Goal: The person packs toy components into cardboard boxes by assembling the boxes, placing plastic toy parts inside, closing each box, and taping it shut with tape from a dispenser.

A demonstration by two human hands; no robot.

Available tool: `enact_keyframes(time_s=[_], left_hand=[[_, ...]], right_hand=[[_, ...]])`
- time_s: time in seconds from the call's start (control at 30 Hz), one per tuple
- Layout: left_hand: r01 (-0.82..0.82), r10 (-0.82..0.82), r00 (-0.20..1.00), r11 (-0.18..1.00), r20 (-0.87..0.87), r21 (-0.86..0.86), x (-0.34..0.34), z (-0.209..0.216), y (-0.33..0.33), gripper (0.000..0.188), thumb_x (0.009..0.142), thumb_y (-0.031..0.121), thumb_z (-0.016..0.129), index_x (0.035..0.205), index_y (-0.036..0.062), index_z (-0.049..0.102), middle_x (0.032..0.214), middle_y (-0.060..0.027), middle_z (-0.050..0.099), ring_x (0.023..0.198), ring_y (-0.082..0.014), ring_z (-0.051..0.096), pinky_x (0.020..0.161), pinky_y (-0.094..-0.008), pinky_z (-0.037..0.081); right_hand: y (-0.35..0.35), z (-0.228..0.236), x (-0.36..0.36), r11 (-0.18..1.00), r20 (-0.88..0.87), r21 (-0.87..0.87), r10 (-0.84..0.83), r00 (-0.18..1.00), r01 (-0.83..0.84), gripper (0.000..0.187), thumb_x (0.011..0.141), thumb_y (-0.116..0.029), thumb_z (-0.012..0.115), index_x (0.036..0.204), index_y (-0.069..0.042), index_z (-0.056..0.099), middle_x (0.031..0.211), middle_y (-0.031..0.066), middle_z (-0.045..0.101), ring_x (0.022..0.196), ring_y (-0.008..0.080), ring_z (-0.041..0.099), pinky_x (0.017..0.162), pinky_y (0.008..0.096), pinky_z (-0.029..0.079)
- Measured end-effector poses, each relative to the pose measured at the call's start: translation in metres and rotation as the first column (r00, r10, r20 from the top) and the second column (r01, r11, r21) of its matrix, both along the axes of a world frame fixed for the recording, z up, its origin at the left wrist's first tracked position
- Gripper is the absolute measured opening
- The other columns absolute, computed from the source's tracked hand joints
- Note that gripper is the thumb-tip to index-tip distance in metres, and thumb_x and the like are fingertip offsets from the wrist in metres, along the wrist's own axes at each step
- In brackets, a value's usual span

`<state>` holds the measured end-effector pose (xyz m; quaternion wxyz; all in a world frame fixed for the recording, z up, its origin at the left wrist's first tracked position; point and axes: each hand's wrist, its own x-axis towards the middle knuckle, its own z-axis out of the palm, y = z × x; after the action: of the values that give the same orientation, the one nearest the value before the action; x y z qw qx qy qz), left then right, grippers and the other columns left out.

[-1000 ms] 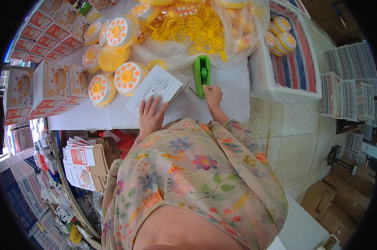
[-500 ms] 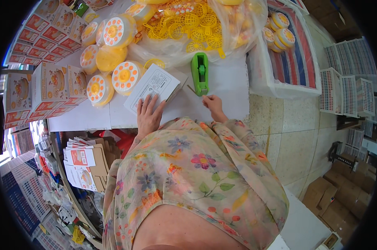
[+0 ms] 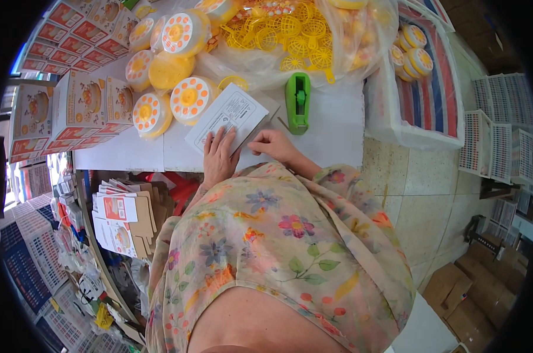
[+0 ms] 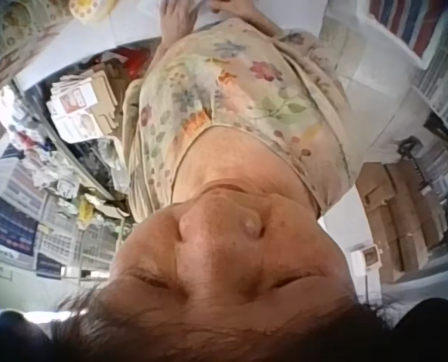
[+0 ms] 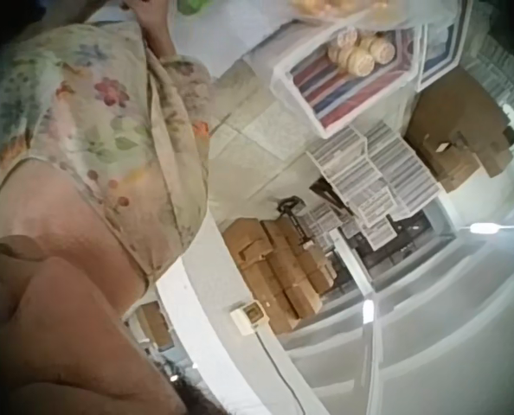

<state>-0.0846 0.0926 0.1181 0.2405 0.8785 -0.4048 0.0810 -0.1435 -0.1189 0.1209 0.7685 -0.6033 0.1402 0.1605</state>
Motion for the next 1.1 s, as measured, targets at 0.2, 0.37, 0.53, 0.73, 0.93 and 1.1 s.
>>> enact_keyframes(time_s=[0.2, 0.37, 0.53, 0.73, 0.93, 1.1], left_hand=[[0.014, -0.03, 0.994, 0.989, 0.109, 0.145, -0.003, 0.014, -0.002, 0.049, 0.085, 0.017, 0.067, 0.132, 0.015, 0.055, 0.138, -0.0043, 0.051, 0.133, -0.0255, 0.043, 0.113, -0.0492, 0.028], [0.005, -0.019, 0.995, 0.989, 0.096, 0.148, -0.001, 0.011, -0.001, 0.054, 0.085, 0.018, 0.067, 0.137, 0.0133, 0.052, 0.137, -0.0044, 0.049, 0.133, -0.0259, 0.042, 0.113, -0.0486, 0.029], [0.018, -0.031, 0.997, 0.987, 0.076, 0.162, 0.001, 0.008, 0.001, 0.054, 0.085, 0.018, 0.067, 0.137, 0.0138, 0.053, 0.138, -0.0046, 0.049, 0.134, -0.026, 0.042, 0.113, -0.0483, 0.029], [0.07, -0.073, 0.992, 0.997, -0.101, -0.037, 0.007, 0.016, 0.008, 0.055, 0.087, 0.014, 0.065, 0.139, 0.01, 0.048, 0.141, -0.0105, 0.045, 0.135, -0.0295, 0.039, 0.114, -0.0496, 0.027], [-0.511, 0.371, 0.848, 0.758, -0.377, -0.404, 0.016, 0.015, 0.031, 0.063, 0.095, 0.023, 0.06, 0.149, 0.0089, 0.03, 0.15, -0.0194, 0.03, 0.142, -0.0358, 0.026, 0.116, -0.0478, 0.022], [-0.909, -0.183, 0.2, 0.331, -0.963, -0.251, 0.03, 0.028, 0.043, 0.061, 0.102, 0.048, 0.043, 0.144, 0.0055, 0.034, 0.145, -0.0144, 0.04, 0.136, -0.0273, 0.038, 0.111, -0.0433, 0.034]], right_hand=[[0.017, -0.017, 0.009, 0.996, -0.019, 0.062, -0.067, 0.998, 0.068, 0.016, 0.089, -0.013, 0.071, 0.091, 0.001, 0.064, 0.082, 0.0055, 0.068, 0.074, 0.0112, 0.063, 0.069, 0.025, 0.051], [0.024, -0.029, 0.009, 0.991, 0.049, -0.048, -0.121, 0.992, 0.123, 0.018, 0.087, -0.016, 0.073, 0.09, 0.0, 0.066, 0.081, 0.0073, 0.069, 0.071, 0.0127, 0.063, 0.066, 0.0263, 0.051], [0.008, -0.043, 0.015, 0.729, 0.258, -0.684, 0.184, 0.949, 0.044, 0.021, 0.085, -0.02, 0.074, 0.088, -0.001, 0.068, 0.08, 0.0117, 0.069, 0.066, 0.0163, 0.064, 0.063, 0.0288, 0.05], [-0.017, -0.097, 0.02, 0.598, 0.262, -0.791, 0.142, 0.955, 0.128, 0.024, 0.087, -0.023, 0.07, 0.099, -0.002, 0.066, 0.081, 0.0129, 0.068, 0.068, 0.0192, 0.064, 0.065, 0.0315, 0.05], [-0.038, -0.106, 0.032, 0.807, 0.255, -0.358, -0.398, 0.881, 0.469, 0.032, 0.098, -0.03, 0.056, 0.112, -0.001, 0.059, 0.092, 0.0081, 0.065, 0.076, 0.0205, 0.064, 0.07, 0.033, 0.05], [-0.025, -0.066, 0.036, 0.908, 0.055, -0.377, -0.173, 0.983, 0.181, 0.035, 0.102, -0.032, 0.049, 0.111, 0.0, 0.058, 0.095, 0.0063, 0.062, 0.078, 0.0176, 0.063, 0.071, 0.0315, 0.051]])
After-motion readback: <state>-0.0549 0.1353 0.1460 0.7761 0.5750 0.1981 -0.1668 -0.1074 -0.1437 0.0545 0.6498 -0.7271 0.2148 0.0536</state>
